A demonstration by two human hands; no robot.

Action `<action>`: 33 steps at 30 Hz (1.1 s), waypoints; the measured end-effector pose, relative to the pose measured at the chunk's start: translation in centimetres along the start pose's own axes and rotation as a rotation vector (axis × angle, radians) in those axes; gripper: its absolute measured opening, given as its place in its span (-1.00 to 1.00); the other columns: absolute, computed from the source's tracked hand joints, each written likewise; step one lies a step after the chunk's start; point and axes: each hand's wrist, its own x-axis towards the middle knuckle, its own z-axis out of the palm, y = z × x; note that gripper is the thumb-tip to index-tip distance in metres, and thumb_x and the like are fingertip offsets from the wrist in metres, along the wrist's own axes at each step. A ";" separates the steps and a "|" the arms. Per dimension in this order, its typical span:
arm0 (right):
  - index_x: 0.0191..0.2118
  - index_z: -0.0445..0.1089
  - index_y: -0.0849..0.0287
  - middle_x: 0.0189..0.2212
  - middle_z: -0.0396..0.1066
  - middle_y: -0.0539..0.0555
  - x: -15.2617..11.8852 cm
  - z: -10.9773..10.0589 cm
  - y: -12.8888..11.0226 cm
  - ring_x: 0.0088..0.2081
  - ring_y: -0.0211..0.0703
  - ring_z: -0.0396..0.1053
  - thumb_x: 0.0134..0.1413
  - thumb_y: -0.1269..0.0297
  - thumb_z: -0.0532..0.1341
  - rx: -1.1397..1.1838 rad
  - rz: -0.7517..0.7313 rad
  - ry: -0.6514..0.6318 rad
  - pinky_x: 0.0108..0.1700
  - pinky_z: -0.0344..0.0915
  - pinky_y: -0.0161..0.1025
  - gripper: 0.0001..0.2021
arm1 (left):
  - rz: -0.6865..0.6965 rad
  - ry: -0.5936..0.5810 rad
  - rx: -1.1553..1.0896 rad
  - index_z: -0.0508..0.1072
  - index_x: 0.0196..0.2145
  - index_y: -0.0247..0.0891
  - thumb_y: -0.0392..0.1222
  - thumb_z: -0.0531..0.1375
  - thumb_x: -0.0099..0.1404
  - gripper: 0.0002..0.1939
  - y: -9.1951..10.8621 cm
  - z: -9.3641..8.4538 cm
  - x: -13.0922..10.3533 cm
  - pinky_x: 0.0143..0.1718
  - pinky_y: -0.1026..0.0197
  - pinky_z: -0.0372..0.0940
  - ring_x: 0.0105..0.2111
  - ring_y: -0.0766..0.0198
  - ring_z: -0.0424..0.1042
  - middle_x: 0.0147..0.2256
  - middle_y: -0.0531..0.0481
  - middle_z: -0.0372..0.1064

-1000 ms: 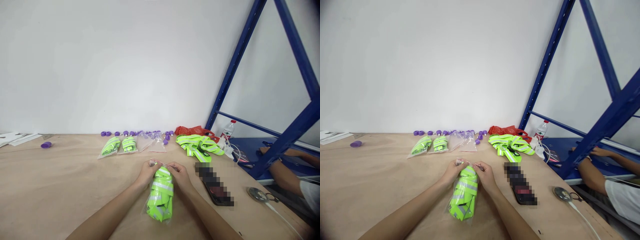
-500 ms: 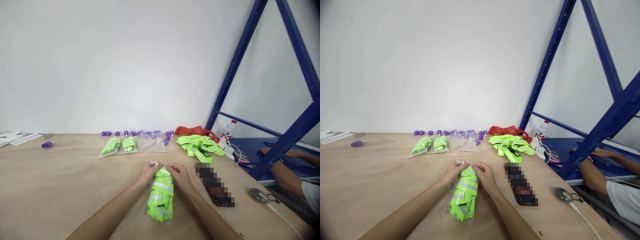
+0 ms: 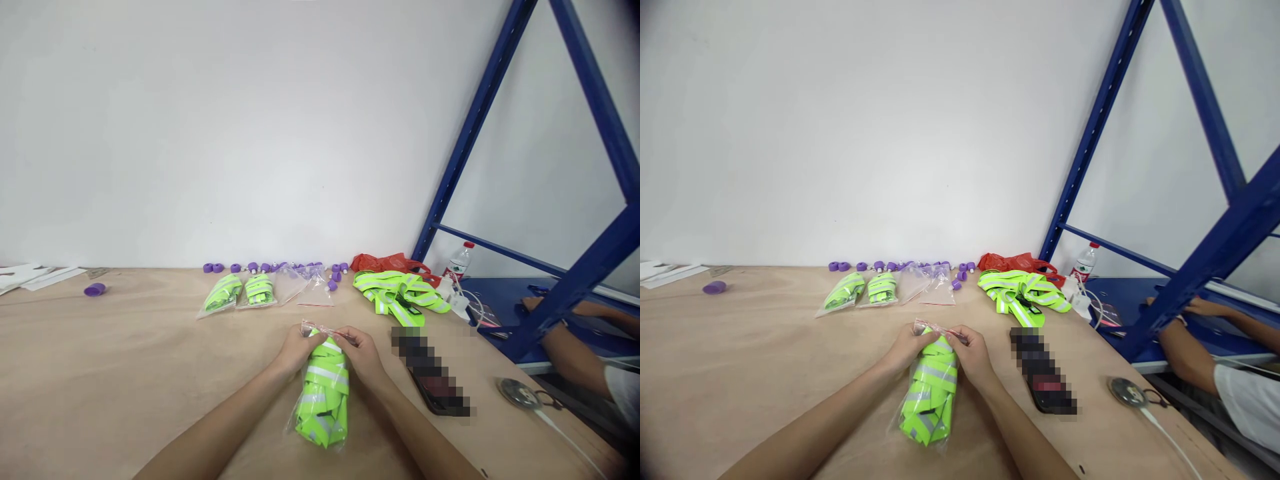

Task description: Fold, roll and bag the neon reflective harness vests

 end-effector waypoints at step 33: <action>-0.50 0.43 0.20 -0.55 0.37 -0.02 0.2 -0.4 0.0 -0.46 -0.20 0.23 -0.20 -0.12 0.45 0.041 0.063 0.025 -0.37 0.15 -0.27 -0.56 | -0.140 -0.270 -0.045 0.53 -0.14 -0.37 0.03 0.47 0.01 -0.46 -0.8 -0.5 -0.5 -0.09 0.05 0.39 -0.18 0.00 0.55 -0.18 -0.24 0.57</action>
